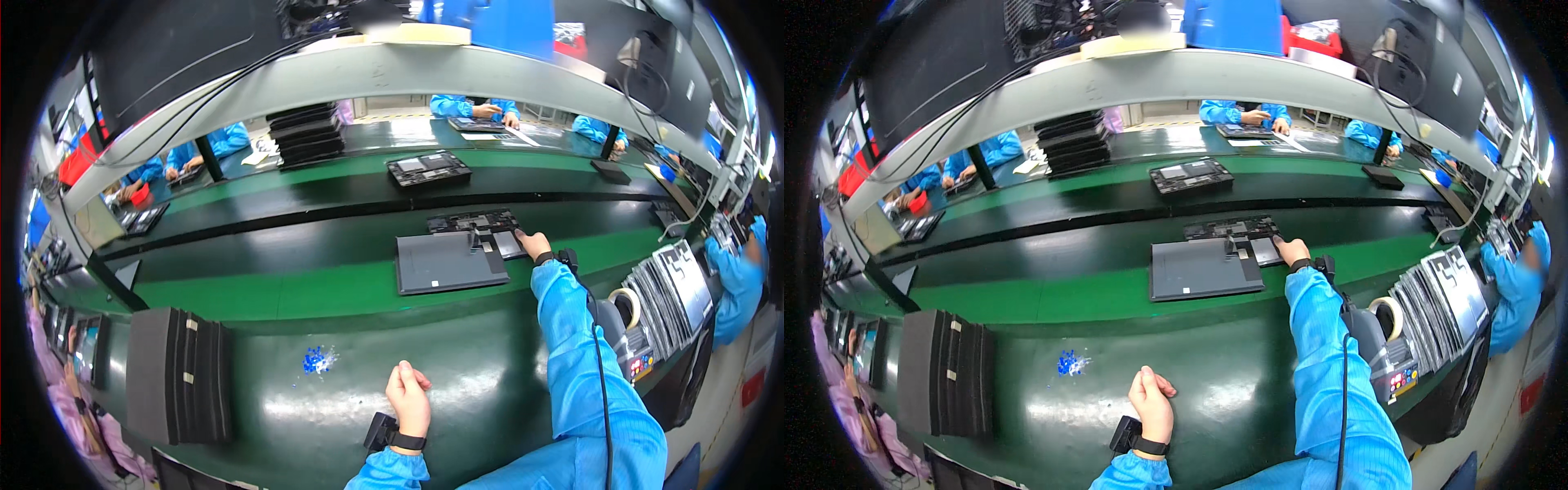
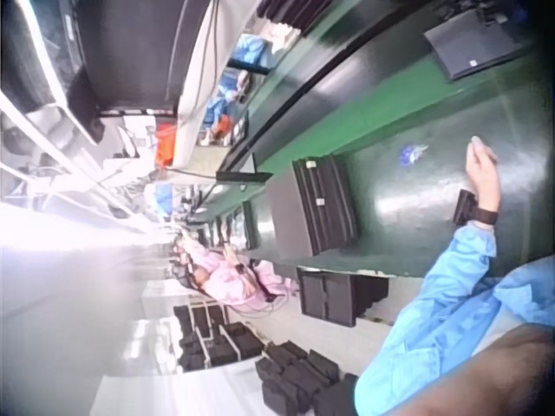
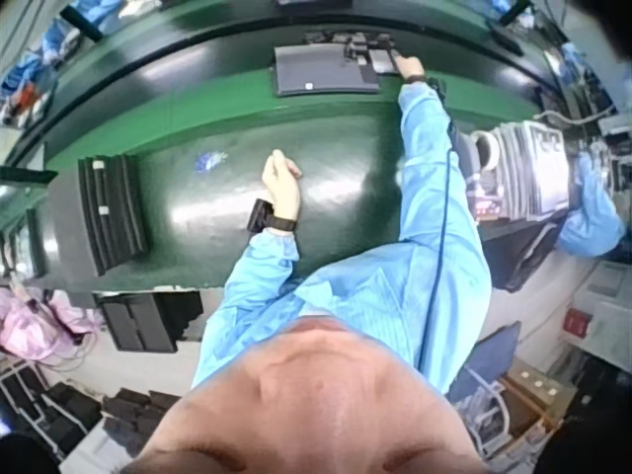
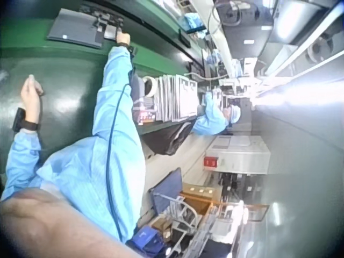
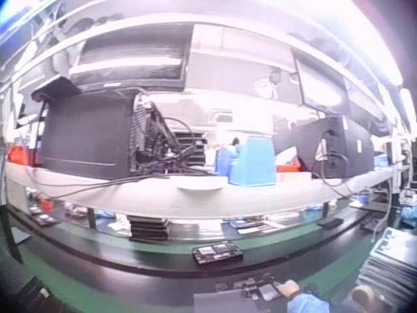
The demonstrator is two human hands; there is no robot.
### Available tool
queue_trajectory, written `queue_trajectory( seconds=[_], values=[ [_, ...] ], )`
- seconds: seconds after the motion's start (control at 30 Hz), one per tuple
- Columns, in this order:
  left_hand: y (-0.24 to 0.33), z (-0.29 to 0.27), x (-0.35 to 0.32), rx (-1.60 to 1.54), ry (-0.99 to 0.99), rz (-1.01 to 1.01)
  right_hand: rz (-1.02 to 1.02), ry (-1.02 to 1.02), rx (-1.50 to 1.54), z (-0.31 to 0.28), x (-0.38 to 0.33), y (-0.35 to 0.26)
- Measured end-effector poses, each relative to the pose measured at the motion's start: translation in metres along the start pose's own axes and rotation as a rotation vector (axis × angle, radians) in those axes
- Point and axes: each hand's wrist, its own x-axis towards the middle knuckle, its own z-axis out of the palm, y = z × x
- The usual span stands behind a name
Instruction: Assembling internal components and screen of a tablet computer on a production line.
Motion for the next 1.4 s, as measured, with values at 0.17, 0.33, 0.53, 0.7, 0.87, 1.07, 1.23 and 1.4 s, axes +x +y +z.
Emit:
queue_trajectory(
  seconds=[0.17,0.33,0.53,0.7,0.87,1.07,1.23,1.4],
  values=[
    [0.0,-0.002,0.007,-0.021,0.008,0.012,0.137,-0.125,0.3,-0.004,-0.015,-0.029],
    [-0.002,-0.006,0.008,-0.05,-0.037,0.003,0.187,-0.266,0.74,-0.008,-0.052,-0.027],
    [0.016,-0.015,-0.001,-0.228,-0.005,-0.029,0.214,-0.314,1.097,-0.025,-0.188,-0.025],
    [0.048,-0.042,-0.027,-0.38,-0.176,-0.224,0.293,-0.429,1.174,-0.048,-0.301,0.016],
    [0.044,-0.078,-0.081,-0.382,-0.132,-0.43,0.297,-0.498,0.957,-0.084,-0.324,0.06],
    [0.04,-0.09,-0.125,-0.345,-0.093,-0.425,-0.032,-0.166,0.53,-0.103,-0.354,0.069],
    [0.054,-0.081,-0.139,-0.339,-0.055,-0.438,0.172,-0.661,1.002,-0.129,-0.402,0.027],
    [0.069,-0.091,-0.153,-0.227,-0.291,-0.685,0.095,-0.726,1.034,-0.088,-0.403,0.022]
  ],
)
